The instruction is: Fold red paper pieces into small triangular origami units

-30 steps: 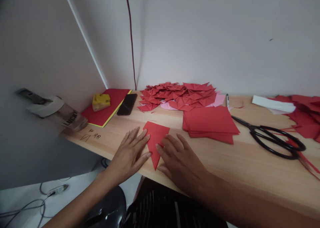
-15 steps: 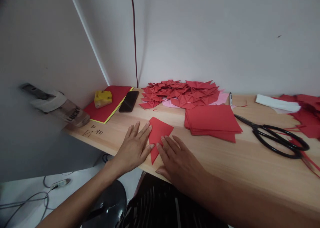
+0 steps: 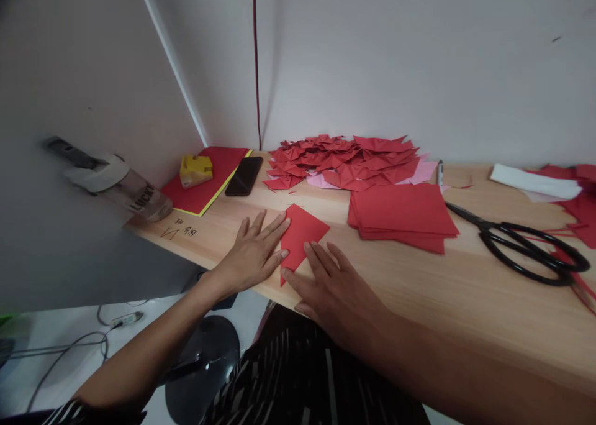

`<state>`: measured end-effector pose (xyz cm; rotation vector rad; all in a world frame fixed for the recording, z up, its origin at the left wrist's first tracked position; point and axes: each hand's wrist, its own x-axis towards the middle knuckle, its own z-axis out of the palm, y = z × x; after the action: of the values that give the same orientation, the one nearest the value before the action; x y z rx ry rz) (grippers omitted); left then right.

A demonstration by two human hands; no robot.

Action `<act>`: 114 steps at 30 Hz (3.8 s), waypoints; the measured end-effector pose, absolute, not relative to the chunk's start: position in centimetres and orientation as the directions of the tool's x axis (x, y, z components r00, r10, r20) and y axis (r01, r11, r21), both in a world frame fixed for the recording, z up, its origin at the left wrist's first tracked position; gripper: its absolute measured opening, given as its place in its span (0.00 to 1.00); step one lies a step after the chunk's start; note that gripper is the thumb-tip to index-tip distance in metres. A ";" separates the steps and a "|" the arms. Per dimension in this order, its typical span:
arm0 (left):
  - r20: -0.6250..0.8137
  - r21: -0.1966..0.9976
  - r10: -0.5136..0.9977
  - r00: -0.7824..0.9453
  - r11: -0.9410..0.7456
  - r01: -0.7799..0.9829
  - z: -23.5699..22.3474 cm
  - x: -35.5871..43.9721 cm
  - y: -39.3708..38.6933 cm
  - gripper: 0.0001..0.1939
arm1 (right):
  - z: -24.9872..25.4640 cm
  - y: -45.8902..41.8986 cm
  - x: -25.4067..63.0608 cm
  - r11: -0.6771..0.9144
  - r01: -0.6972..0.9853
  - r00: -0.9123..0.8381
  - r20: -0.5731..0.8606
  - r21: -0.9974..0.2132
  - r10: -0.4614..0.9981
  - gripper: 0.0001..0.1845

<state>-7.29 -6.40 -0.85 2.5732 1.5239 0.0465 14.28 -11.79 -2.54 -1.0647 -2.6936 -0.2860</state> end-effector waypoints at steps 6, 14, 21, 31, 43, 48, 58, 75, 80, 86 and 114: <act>0.004 0.099 0.876 0.481 -0.479 0.872 -1.4 -6.8 -6.9 0.30 | -2.2 -11.8 14.5 0.730 0.681 -0.712 0.280 0.053 0.644 0.23; -0.005 0.163 0.856 0.516 -0.509 0.845 -0.9 -7.2 -6.6 0.28 | -2.1 -12.0 13.7 0.817 0.569 -0.757 0.330 -0.091 0.564 0.26; -0.028 0.267 0.864 0.503 -0.478 0.836 -0.9 -7.7 -5.8 0.29 | -1.8 -10.8 13.5 0.775 0.551 -0.734 0.264 -0.308 0.626 0.16; -0.042 0.303 0.872 0.488 -0.454 0.838 -0.7 -7.5 -5.8 0.31 | -1.3 -10.3 14.1 0.794 0.493 -0.767 0.254 -0.356 0.590 0.12; 0.289 0.260 0.823 0.489 -0.559 0.787 -2.0 -7.2 -8.1 0.20 | -1.5 -11.2 14.0 0.844 0.527 -0.790 0.307 -0.100 0.530 0.12; 0.469 0.310 0.712 0.522 -0.686 0.658 -2.4 -7.8 -12.1 0.10 | -1.6 -11.6 14.0 0.844 0.529 -0.789 0.318 -0.081 0.525 0.14; 0.480 0.235 0.637 0.604 -0.756 0.611 -3.5 -8.3 -14.6 0.20 | -2.3 -10.6 14.7 0.844 0.490 -0.783 0.315 -0.219 0.536 0.22; 0.495 0.231 0.575 0.652 -0.810 0.539 -4.1 -8.6 -14.5 0.22 | -3.1 -6.4 15.3 0.788 0.602 -0.759 0.213 -0.131 0.615 0.27; 0.493 0.202 0.550 0.674 -0.826 0.526 -4.5 -9.0 -14.4 0.21 | -3.3 -6.6 16.2 0.723 0.690 -0.703 0.213 -0.027 0.679 0.28; 0.442 0.165 0.547 0.711 -0.828 0.535 -4.0 -9.2 -14.8 0.21 | -1.5 -8.8 16.2 0.675 0.734 -0.663 0.305 0.082 0.684 0.27; 0.656 0.446 0.593 0.467 -0.804 0.393 -4.5 -7.6 -15.2 0.10 | -1.7 -10.4 15.5 0.807 0.588 -0.787 0.273 0.058 0.554 0.31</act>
<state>-7.61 -15.23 -4.55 2.4834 0.8507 1.2495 15.51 -10.44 -1.72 -0.8838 -2.7505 -0.2041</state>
